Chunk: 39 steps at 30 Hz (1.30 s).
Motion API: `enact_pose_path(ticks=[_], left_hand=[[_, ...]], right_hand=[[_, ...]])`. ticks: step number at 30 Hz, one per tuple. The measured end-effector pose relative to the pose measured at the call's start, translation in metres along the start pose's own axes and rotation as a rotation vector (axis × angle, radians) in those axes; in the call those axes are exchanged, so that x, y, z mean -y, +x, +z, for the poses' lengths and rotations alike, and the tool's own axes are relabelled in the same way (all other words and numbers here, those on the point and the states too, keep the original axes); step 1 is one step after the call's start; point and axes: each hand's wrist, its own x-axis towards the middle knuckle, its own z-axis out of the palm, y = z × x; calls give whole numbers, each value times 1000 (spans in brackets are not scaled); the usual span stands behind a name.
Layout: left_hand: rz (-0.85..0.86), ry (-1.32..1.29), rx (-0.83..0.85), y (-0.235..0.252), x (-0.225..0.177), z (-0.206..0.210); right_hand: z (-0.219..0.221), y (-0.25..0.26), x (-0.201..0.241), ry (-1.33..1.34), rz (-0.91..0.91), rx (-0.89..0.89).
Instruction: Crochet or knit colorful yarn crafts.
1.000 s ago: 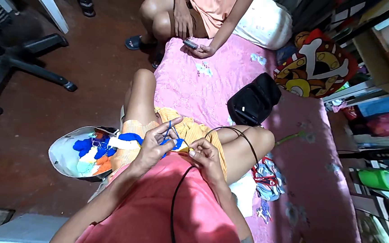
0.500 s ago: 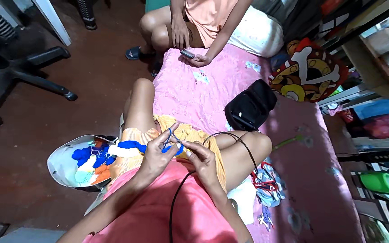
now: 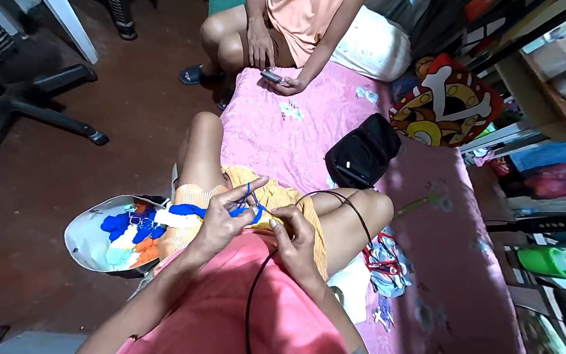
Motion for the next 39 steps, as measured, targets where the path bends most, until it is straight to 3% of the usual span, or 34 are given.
enact_pose_path(ticks=[4, 9, 12, 19, 22, 39], left_hand=[[-136, -139, 124, 10, -4, -15], [-303, -453, 297, 19, 5, -29], [-327, -514, 344, 20, 9, -30], [-204, -311, 224, 14, 14, -12], [-178, -294, 181, 13, 19, -2], [-77, 46, 201, 4, 10, -1]], right_hand=[[-2, -1, -3, -356, -260, -29], [-6, -3, -4, -337, -288, 13], [-10, -6, -7, -75, -138, 71], [-10, -1, -15, 999, 512, 178], [-10, 3, -16, 1161, 595, 153], [-21, 9, -18, 900, 467, 2]])
